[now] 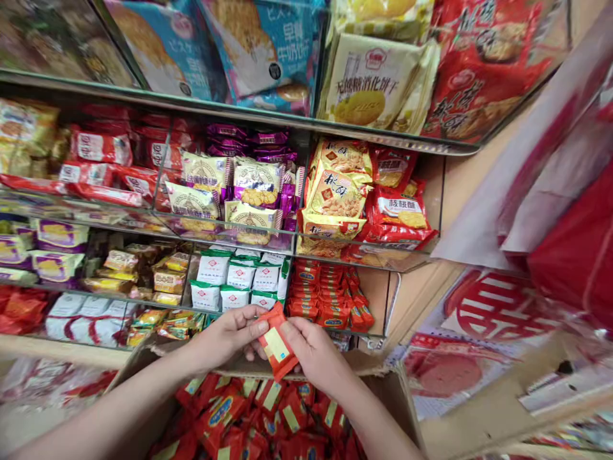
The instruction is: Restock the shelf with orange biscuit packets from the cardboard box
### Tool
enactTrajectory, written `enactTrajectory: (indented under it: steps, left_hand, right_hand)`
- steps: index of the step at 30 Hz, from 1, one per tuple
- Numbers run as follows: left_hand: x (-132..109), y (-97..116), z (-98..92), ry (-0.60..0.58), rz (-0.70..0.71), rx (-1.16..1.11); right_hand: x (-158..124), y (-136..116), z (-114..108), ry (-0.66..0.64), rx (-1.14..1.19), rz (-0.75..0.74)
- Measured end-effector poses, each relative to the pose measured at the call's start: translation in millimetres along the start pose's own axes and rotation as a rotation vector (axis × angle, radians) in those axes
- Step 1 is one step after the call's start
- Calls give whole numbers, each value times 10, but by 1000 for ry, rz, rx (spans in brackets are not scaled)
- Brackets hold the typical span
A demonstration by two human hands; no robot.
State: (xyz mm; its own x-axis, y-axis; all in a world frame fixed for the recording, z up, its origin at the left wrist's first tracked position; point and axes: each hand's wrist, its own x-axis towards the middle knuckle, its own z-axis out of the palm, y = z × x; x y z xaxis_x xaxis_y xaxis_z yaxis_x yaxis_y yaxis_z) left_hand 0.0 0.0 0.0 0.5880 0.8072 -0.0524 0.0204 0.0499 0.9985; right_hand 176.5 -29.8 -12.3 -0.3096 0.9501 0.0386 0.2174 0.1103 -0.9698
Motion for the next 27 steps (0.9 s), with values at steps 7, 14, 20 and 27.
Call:
enactTrajectory:
  steps: [7, 14, 20, 27]
  left_hand:
    - [-32, 65, 15, 86, -80, -248]
    - [-44, 66, 4, 75, -8, -251]
    - [-13, 8, -2, 93, 75, -228]
    - [-5, -39, -13, -50, 3, -96]
  right_hand:
    - [-89, -41, -64, 111, -147, -201]
    - [-116, 80, 25, 230, -138, -268]
    - [-22, 39, 65, 126, 243, 5]
    - [-48, -50, 58, 155, 237, 0]
